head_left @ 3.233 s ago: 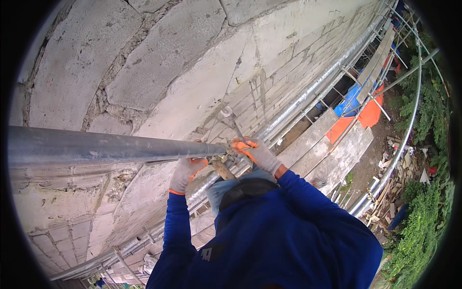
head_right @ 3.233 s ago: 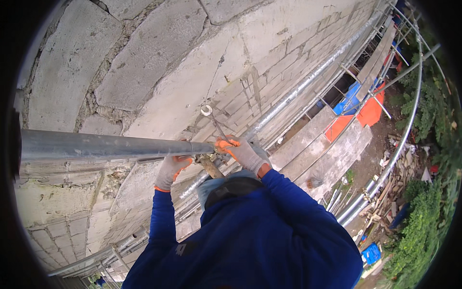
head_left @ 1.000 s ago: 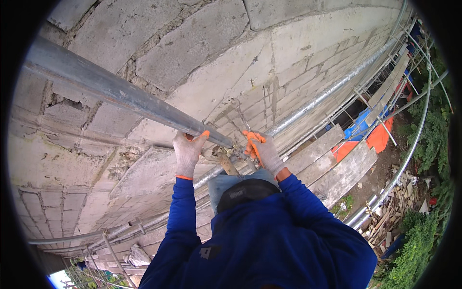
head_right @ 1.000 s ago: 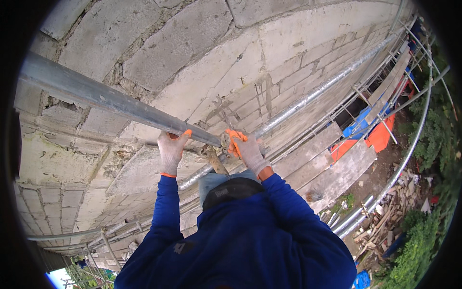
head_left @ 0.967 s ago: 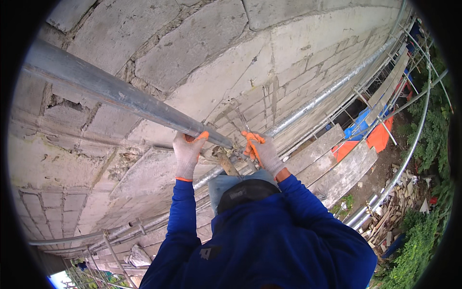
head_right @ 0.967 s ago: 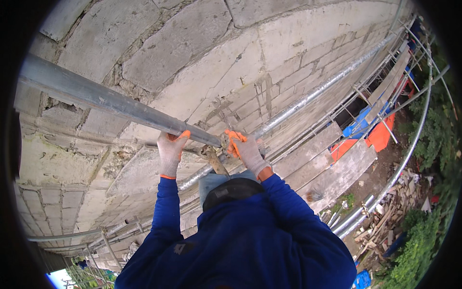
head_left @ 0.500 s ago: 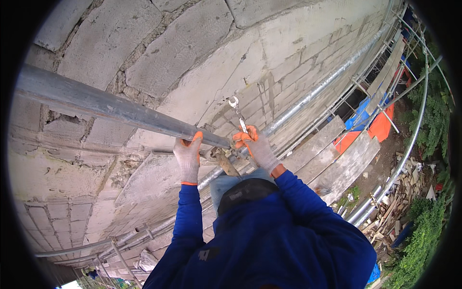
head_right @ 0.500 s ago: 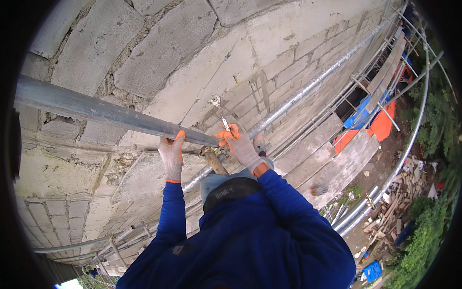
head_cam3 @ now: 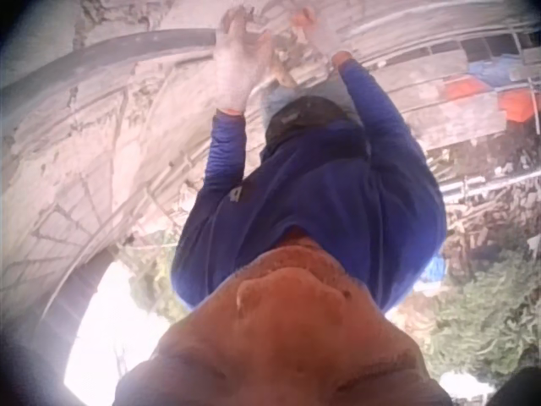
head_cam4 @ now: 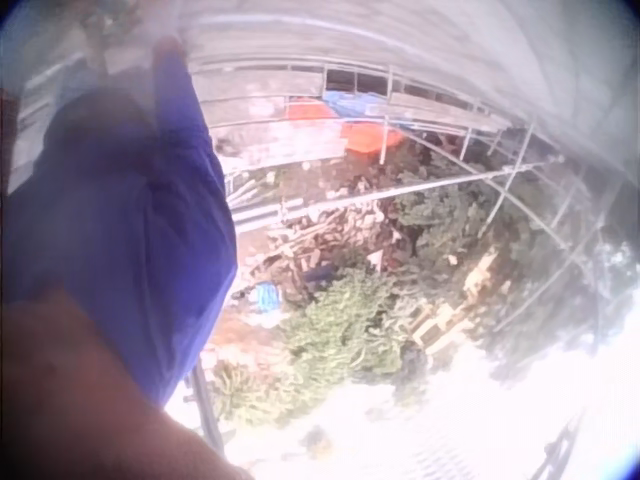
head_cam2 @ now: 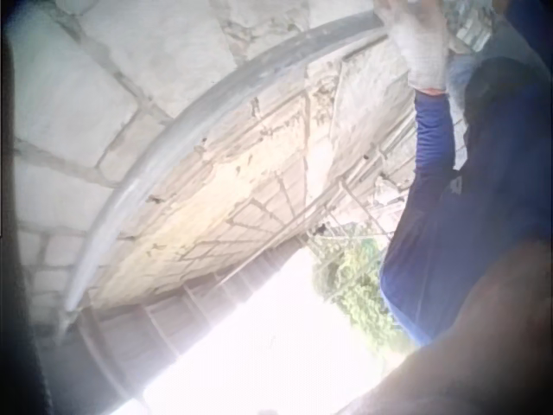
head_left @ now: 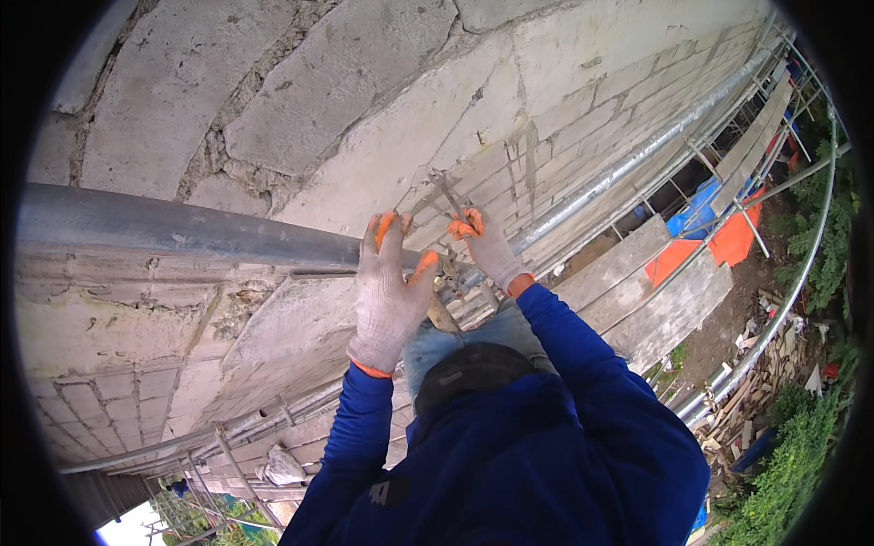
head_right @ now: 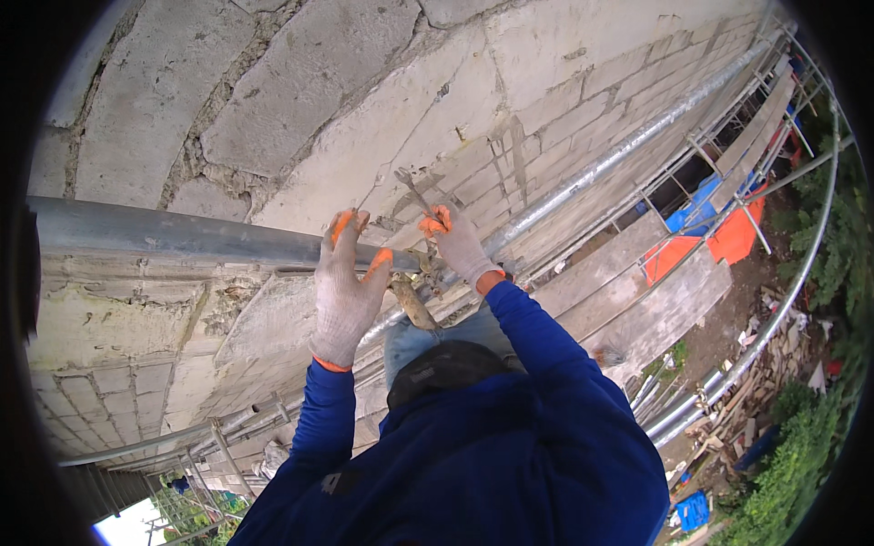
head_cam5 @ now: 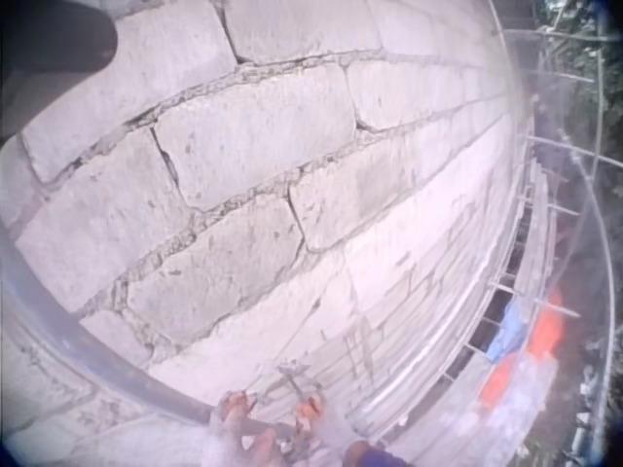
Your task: The person is working on a scaffolding structure attached to a stone wall. They use a wrench to tighten a metal clamp on a vertical pole, securing it to the wall. The person adjusts the clamp and pole multiple times to ensure a firm connection.
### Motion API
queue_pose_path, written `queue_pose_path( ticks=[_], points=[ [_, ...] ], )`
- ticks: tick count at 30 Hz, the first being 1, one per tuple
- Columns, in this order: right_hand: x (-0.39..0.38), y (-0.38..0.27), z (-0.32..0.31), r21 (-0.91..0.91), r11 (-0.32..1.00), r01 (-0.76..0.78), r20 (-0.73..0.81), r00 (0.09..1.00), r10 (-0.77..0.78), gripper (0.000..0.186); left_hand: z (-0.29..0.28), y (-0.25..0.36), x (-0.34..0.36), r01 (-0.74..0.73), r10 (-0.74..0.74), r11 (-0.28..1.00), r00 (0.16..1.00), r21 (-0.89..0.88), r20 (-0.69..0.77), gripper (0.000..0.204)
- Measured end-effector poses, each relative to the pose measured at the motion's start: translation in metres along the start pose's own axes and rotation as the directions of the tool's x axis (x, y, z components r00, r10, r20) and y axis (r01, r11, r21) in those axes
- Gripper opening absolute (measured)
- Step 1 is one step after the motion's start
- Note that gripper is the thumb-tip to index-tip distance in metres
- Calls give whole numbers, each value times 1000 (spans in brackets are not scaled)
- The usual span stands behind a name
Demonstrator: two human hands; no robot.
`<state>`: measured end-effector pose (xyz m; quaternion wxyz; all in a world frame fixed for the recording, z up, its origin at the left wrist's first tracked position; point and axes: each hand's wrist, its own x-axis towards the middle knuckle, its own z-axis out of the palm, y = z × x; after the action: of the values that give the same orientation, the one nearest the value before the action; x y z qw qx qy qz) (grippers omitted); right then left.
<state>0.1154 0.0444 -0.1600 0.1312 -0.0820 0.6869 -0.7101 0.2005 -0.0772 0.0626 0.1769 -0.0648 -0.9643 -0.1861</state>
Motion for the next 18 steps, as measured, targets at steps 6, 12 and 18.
queue_pose_path(
  ticks=[6,12,18],
  points=[
    [28,34,32,268,961,70,-38,997,-62,23,45,-47,78,166,-163,986,955,12,248,40],
    [34,6,36,328,942,69,-49,997,-56,21,61,-49,78,513,-412,765,854,-389,316,35],
    [56,-13,51,254,959,122,-149,985,-85,16,54,-46,81,532,-408,765,836,-363,367,43]
  ],
)
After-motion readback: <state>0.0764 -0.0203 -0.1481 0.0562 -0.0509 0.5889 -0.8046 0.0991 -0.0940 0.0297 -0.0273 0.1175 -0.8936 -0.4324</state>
